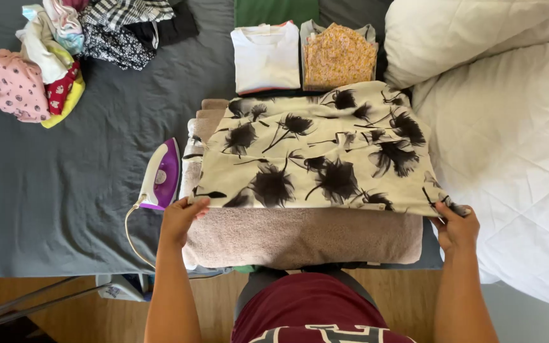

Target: The person irons a white t-shirt and a patterned shirt on a towel placed on a bed. They smooth the fabric, use a purple iron to press the garments, and fold them after ironing.

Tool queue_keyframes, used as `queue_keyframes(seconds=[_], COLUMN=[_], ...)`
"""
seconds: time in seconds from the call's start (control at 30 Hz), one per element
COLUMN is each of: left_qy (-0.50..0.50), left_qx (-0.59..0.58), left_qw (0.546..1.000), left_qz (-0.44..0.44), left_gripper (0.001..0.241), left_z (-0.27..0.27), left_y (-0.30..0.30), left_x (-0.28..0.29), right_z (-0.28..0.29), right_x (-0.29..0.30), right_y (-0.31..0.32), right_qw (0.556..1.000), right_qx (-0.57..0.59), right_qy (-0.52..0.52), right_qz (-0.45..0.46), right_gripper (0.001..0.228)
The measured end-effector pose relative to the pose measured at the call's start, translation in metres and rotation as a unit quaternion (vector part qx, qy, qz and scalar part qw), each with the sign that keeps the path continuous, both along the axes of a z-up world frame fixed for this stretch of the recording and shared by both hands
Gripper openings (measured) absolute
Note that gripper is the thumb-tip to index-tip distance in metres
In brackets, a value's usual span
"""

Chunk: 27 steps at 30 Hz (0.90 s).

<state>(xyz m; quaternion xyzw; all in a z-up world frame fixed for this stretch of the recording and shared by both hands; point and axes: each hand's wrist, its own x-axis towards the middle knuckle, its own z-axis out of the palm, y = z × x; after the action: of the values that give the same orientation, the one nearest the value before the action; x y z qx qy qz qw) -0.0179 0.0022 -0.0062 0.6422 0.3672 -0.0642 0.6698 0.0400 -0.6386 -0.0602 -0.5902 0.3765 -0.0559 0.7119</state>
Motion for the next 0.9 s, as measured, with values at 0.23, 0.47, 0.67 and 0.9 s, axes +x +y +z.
queue_keyframes(seconds=[0.23,0.47,0.67,0.9], left_qy=[0.116,0.152,-0.163,-0.019], left_qx=[0.043,0.449,0.678,0.640], left_qw=[0.990,0.865,0.674,0.696], left_qz=[-0.061,-0.164,-0.243,-0.325], left_gripper=[0.037,0.050,0.017,0.063], left_z=[-0.004,0.010,-0.044,-0.086], left_y=[-0.009,-0.047,-0.097,-0.060], left_x=[-0.015,0.011,0.042,0.052], right_z=[-0.045,-0.030,-0.013,-0.027], right_x=[-0.023,0.006,0.014,0.013], right_y=[-0.012,0.062,0.167,0.178], right_qw=[0.999,0.825,0.637,0.643], right_qx=[-0.018,-0.552,-0.714,-0.591], right_qy=[0.026,0.069,-0.183,0.018], right_qz=[0.011,0.102,0.226,0.487], right_gripper=[0.028,0.055,0.042,0.062])
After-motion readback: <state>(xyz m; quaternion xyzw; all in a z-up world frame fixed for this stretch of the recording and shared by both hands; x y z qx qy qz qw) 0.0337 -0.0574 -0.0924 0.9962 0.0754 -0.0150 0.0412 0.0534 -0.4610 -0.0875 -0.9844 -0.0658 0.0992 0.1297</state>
